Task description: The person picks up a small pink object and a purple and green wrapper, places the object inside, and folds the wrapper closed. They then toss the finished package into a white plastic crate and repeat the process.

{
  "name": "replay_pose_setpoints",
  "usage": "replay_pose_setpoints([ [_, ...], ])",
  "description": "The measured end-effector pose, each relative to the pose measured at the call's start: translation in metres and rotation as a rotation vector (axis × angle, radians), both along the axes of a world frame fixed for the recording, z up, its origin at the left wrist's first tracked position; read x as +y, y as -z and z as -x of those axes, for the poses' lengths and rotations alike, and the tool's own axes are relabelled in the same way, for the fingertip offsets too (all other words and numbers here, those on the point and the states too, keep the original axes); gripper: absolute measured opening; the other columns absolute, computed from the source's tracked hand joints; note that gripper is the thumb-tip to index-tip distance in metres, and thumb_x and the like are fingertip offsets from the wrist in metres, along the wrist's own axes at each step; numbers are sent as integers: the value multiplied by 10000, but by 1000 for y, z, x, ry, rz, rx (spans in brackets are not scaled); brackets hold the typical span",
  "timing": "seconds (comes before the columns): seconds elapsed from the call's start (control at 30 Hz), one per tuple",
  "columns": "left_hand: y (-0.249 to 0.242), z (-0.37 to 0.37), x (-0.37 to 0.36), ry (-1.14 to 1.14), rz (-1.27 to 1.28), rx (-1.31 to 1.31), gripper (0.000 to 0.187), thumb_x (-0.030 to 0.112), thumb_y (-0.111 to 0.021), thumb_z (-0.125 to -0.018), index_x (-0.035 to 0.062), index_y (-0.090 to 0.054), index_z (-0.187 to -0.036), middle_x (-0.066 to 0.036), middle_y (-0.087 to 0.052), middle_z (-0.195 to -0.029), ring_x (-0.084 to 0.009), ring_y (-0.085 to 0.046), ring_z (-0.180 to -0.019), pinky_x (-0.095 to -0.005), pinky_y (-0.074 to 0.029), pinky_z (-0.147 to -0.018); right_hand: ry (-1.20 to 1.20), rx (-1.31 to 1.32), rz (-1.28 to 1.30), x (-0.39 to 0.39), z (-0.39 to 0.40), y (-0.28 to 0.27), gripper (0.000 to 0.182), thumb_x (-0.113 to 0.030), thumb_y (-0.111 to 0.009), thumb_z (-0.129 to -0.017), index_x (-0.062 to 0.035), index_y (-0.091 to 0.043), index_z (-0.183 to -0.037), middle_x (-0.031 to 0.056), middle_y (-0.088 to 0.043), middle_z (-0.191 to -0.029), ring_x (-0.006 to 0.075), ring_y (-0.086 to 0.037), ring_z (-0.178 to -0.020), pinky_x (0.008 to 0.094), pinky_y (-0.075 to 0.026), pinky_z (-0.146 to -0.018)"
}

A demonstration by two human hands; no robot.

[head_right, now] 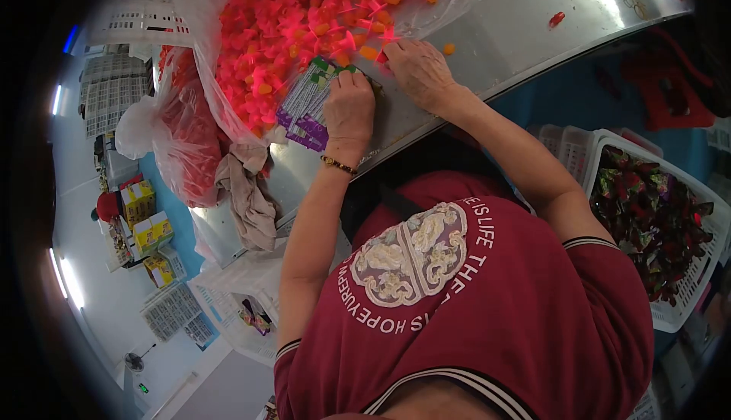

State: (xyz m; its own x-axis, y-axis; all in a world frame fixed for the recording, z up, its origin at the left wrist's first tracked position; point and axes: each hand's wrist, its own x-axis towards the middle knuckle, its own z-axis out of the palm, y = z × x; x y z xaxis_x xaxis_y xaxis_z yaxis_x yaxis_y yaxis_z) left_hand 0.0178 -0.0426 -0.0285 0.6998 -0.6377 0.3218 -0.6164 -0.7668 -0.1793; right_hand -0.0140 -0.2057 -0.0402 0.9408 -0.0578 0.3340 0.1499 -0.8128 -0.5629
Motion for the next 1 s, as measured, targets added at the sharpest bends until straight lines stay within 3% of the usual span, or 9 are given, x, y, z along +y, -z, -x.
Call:
replay_pose_setpoints([
  [0.17, -5, 2, 17, -128, 459, 215, 61, 58, -577, -817, 15, -576, -861, -124, -584, -846, -297, -605, -761, -370, -526, -629, 14, 64, -43, 3, 1, -11, 165, -91, -572, -861, -17, -547, -1007, 184, -609, -930, 388, -573, -906, 444, -454, -795],
  [0.23, -2, 4, 24, -150, 679, 319, 82, 34, -572, -819, 18, -587, -898, -133, -607, -898, -331, -608, -805, -408, -501, -693, -36, 111, -258, 8, 0, -12, 171, -91, -577, -869, -8, -551, -1016, 197, -611, -948, 401, -568, -908, 438, -458, -773],
  [0.37, 2, 2, 28, -159, 745, 346, 106, 24, -585, -820, 15, -597, -925, -130, -623, -930, -337, -612, -825, -411, -491, -705, -81, 28, -358, 27, -2, -9, 186, -94, -588, -873, 3, -553, -1027, 203, -612, -956, 410, -562, -902, 428, -463, -752],
  [0.57, 0, 4, 23, -174, 752, 338, 65, 46, -602, -840, 19, -608, -898, -121, -627, -942, -321, -617, -832, -398, -494, -712, -98, 77, -68, 28, 2, -2, 190, -74, -587, -858, -6, -572, -1035, 181, -615, -971, 399, -574, -910, 428, -477, -769],
  [0.63, 0, 3, 22, -171, 747, 371, 51, 60, -605, -840, 17, -613, -867, -126, -640, -930, -318, -618, -838, -402, -486, -711, -100, -97, 8, 23, 2, -1, 92, -80, -510, -867, -17, -534, -930, 184, -610, -883, 387, -594, -851, 461, -474, -742],
  [0.77, 5, 3, 18, -121, 747, 298, 57, 67, -607, -841, 13, -595, -829, -115, -642, -935, -310, -616, -845, -398, -486, -711, 31, -22, -62, 24, 3, -12, 87, -83, -512, -867, -25, -542, -924, 177, -613, -884, 376, -596, -864, 445, -473, -766],
  [0.87, 5, 2, 19, -149, 758, 313, 73, 72, -614, -837, 6, -589, -818, -111, -647, -937, -308, -617, -844, -396, -486, -713, -15, 105, -156, 26, 4, -12, 242, -94, -592, -858, -24, -573, -1089, 175, -611, -975, 374, -578, -929, 432, -467, -825],
  [0.93, 7, 1, 21, -143, 784, 329, 90, 80, -626, -832, 2, -585, -811, -112, -651, -944, -311, -616, -844, -397, -486, -714, -62, -37, -8, 29, 7, -6, 101, -117, -537, -857, -45, -573, -920, 149, -621, -891, 332, -601, -894, 409, -454, -845],
  [1.0, 8, 1, 23, -141, 795, 333, 87, 75, -629, -831, 0, -587, -816, -111, -653, -947, -307, -620, -843, -391, -489, -721, -88, -42, 63, 25, 7, -7, 112, -125, -547, -845, -51, -582, -922, 137, -617, -891, 320, -601, -904, 409, -455, -845],
])
